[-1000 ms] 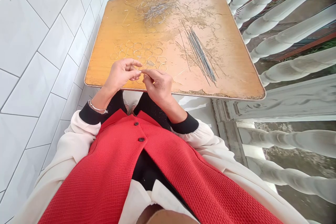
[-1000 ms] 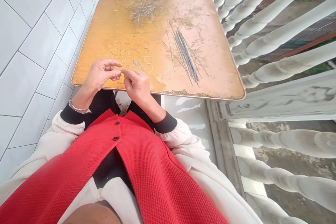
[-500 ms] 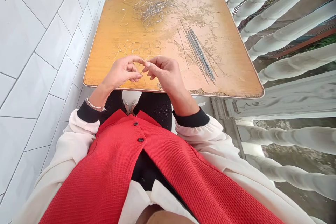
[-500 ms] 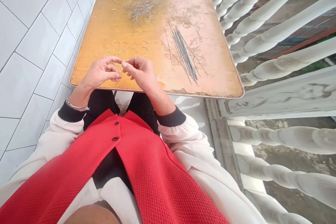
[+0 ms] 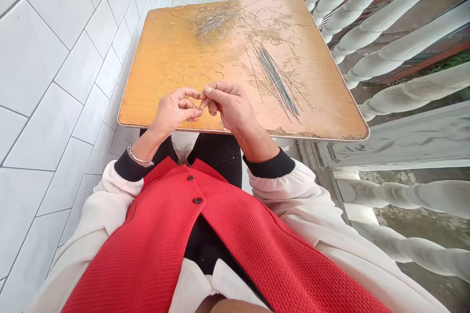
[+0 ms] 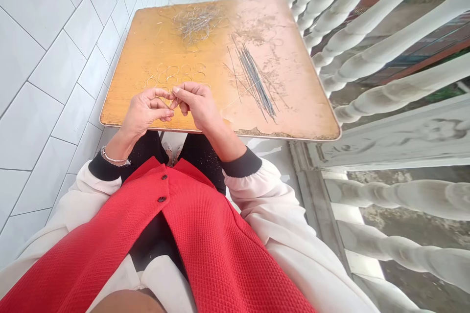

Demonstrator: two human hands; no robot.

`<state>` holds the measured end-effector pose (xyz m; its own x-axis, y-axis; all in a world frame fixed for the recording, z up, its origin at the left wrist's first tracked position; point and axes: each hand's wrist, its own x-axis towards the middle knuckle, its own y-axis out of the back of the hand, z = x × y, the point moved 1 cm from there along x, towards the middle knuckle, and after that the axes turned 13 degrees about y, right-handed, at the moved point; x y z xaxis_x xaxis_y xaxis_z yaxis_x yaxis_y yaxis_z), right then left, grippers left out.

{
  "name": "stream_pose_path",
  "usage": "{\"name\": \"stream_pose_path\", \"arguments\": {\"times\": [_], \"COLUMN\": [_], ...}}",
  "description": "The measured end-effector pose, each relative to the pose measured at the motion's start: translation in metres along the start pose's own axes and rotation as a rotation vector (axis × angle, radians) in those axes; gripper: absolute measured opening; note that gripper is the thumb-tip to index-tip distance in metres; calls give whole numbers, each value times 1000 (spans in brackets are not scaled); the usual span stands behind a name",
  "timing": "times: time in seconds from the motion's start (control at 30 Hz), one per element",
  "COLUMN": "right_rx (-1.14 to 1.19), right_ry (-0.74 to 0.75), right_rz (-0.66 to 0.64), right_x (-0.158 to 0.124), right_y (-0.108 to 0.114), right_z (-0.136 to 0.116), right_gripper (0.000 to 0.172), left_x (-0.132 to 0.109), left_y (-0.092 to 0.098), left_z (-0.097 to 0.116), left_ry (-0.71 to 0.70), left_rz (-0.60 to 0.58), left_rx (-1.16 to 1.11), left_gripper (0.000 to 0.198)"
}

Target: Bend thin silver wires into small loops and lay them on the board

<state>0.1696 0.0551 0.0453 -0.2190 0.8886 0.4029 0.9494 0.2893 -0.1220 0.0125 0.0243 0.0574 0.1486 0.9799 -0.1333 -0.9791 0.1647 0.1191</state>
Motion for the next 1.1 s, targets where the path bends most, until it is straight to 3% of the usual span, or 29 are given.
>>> {"name": "stream_pose_path", "arguments": {"times": [0.33, 0.67, 0.83, 1.1], "right_rx": [2, -34, -19, -99], "right_ry": [-17, 92, 70, 14], "right_rz": [-23, 164, 153, 3], "right_x": [-4, -5, -5, 2], "right_y": [2, 1, 1, 9], "right_z": [2, 8, 4, -4], "right_gripper": [27, 33, 33, 26], "left_x": [8, -6, -7, -6], "left_y": [11, -3, -10, -13], "left_z": [-8, -13, -20, -17], "left_ry": [27, 123, 175, -1], "left_rz": [-79, -85, 2, 89], "left_rx": [57, -156, -253, -121], "left_gripper": [53, 20, 15, 18]}}
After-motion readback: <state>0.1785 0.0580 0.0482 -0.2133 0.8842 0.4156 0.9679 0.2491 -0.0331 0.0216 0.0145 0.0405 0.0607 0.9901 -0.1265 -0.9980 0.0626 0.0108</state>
